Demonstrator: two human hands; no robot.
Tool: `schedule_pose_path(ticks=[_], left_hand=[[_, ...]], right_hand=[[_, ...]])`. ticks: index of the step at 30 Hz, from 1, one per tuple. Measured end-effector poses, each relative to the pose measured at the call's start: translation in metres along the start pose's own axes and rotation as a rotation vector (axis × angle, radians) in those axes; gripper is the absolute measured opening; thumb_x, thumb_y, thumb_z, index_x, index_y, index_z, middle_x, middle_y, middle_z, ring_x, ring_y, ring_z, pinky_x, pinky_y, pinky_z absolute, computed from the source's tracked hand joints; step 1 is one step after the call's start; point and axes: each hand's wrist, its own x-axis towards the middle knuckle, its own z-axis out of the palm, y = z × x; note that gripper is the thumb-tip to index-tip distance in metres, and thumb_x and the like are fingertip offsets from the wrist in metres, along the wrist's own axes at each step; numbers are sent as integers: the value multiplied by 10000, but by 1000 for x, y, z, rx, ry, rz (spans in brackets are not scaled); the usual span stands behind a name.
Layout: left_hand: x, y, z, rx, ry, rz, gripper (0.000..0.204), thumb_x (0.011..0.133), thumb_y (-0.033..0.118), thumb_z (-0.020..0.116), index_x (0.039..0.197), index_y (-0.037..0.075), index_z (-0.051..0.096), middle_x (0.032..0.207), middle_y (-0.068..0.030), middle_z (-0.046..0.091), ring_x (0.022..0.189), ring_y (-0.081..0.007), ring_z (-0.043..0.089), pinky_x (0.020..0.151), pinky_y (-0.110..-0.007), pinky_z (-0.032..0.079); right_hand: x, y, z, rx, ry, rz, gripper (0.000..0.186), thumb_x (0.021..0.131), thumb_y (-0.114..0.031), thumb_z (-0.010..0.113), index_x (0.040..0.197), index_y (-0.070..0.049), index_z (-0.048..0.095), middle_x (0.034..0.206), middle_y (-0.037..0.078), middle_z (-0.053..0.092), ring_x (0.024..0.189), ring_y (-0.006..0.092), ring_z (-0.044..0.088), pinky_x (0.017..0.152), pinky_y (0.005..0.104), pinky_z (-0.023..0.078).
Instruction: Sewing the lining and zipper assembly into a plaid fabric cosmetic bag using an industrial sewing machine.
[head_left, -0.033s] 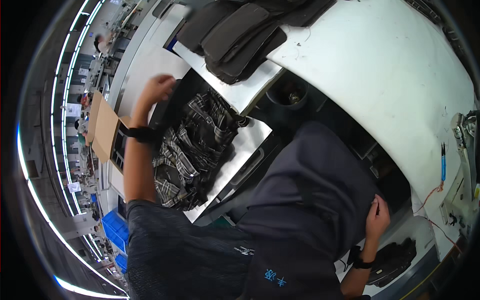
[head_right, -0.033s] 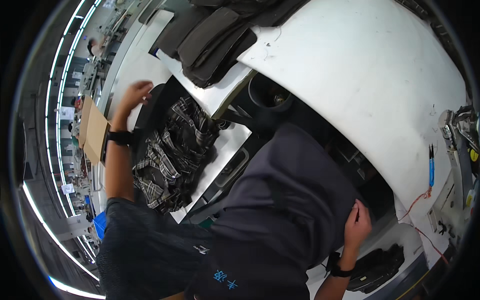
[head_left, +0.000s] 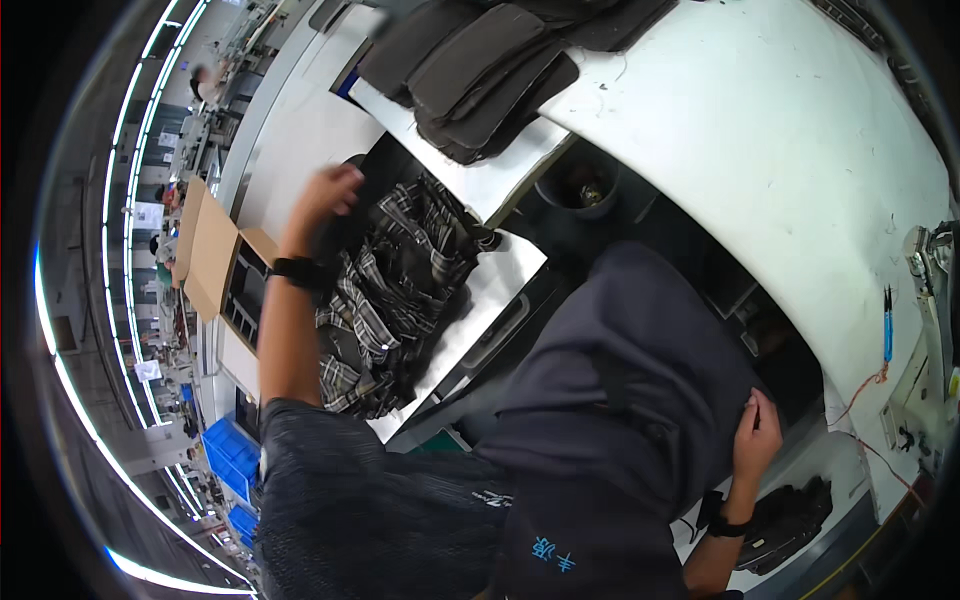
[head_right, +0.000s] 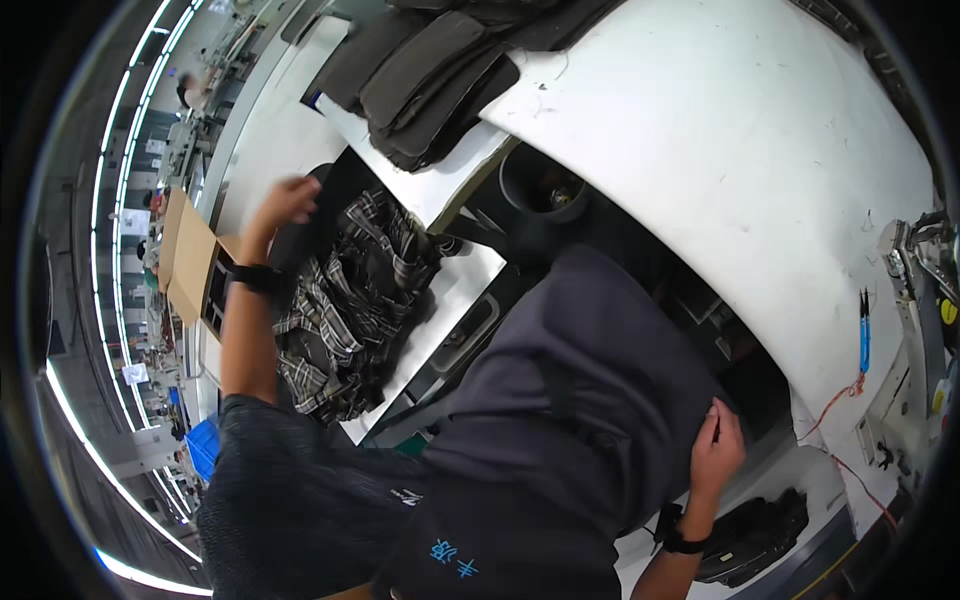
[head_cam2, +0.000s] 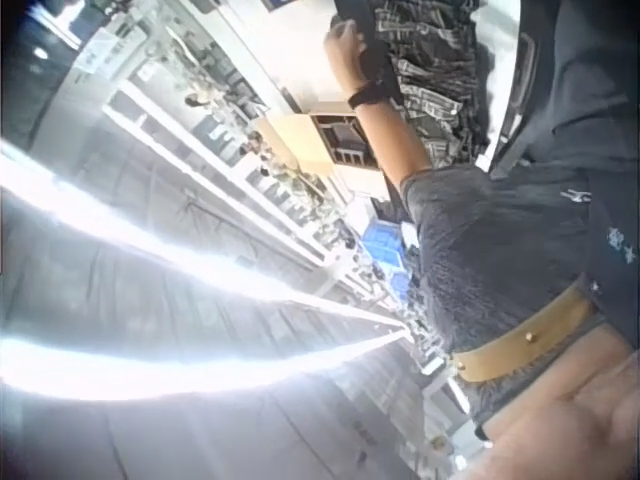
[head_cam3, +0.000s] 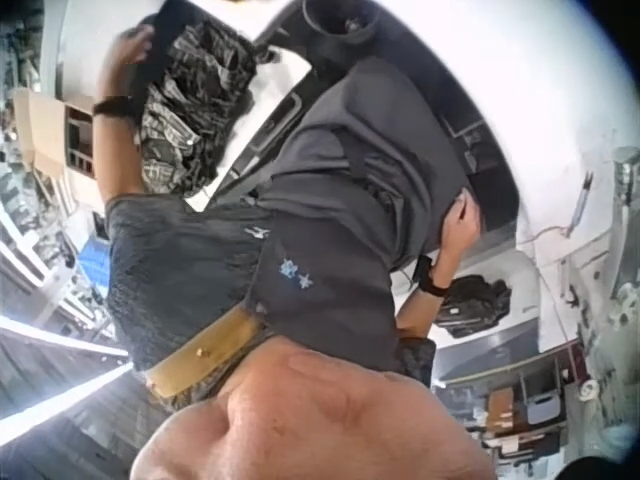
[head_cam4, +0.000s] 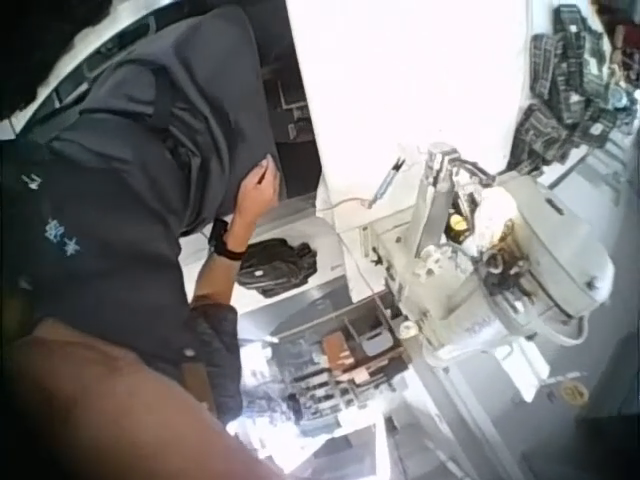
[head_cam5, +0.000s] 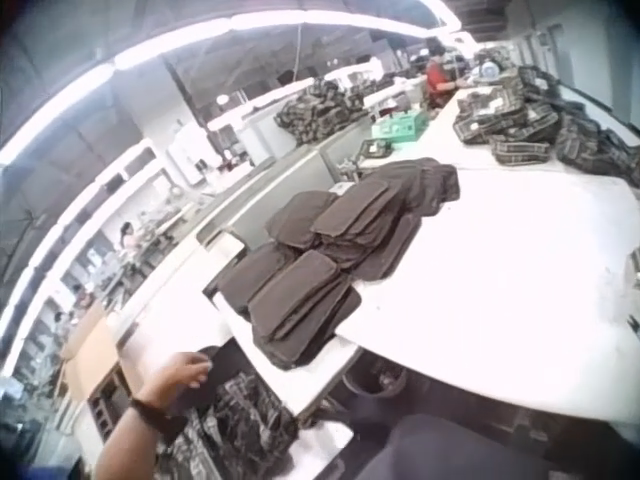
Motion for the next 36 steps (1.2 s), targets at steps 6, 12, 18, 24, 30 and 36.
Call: schedule_pose_path(ticks=[6, 12, 18, 24, 30, 36], left_hand=[[-14, -125, 162, -68, -61, -529, 349, 967, 285, 717, 871, -50, 724, 676, -127, 657, 587, -321, 714, 525, -432, 608], [-34, -124, 216, 42, -30, -514, 442, 930, 337, 798, 948, -101, 742, 899, -221, 767, 731, -346, 781, 616, -432, 654], [-45, -183, 179, 389, 120, -277, 393, 922, 333, 780, 939, -60, 777, 951, -227, 799, 878, -380, 794, 802, -426, 640], [-75, -143, 188, 253, 370, -49, 239, 939, 264, 751, 937, 24, 762, 837, -136, 778, 826, -340, 772, 745, -440, 612], [-114, -268, 59, 658, 552, -278, 643, 832, 532, 819, 1061, -59, 713, 903, -233, 738, 847, -411, 728, 771, -525, 589], [-135, -269, 111, -305, 497, -469, 504, 991, 547, 704, 870, 58, 711, 634, 23, 566, 502, -166, 538, 487, -318, 467]], right_hand=[[-13, 9, -8, -40, -57, -1, 196, 1043, -103, 619, 1155, -18, 756, 1051, 157, 746, 960, 351, 725, 858, 413, 560], [-32, 7, -4, -105, 15, -57, 191, 1026, -55, 606, 1150, -6, 743, 1070, 152, 742, 1002, 351, 697, 905, 425, 538], [-26, 1, 9, -106, 36, -115, 196, 1007, -26, 615, 1155, -9, 743, 1066, 142, 741, 988, 344, 690, 900, 422, 537], [-31, 26, 5, -111, 42, -61, 207, 1003, -26, 622, 1168, -24, 748, 1061, 134, 742, 980, 328, 693, 893, 413, 543], [-28, 14, 20, 24, 64, -52, 191, 1015, -32, 623, 1155, -24, 753, 1050, 121, 742, 980, 306, 696, 874, 398, 544], [-34, 35, 11, -114, 129, -79, 199, 1018, -34, 629, 1166, -27, 761, 1001, 108, 732, 884, 266, 682, 811, 372, 543]])
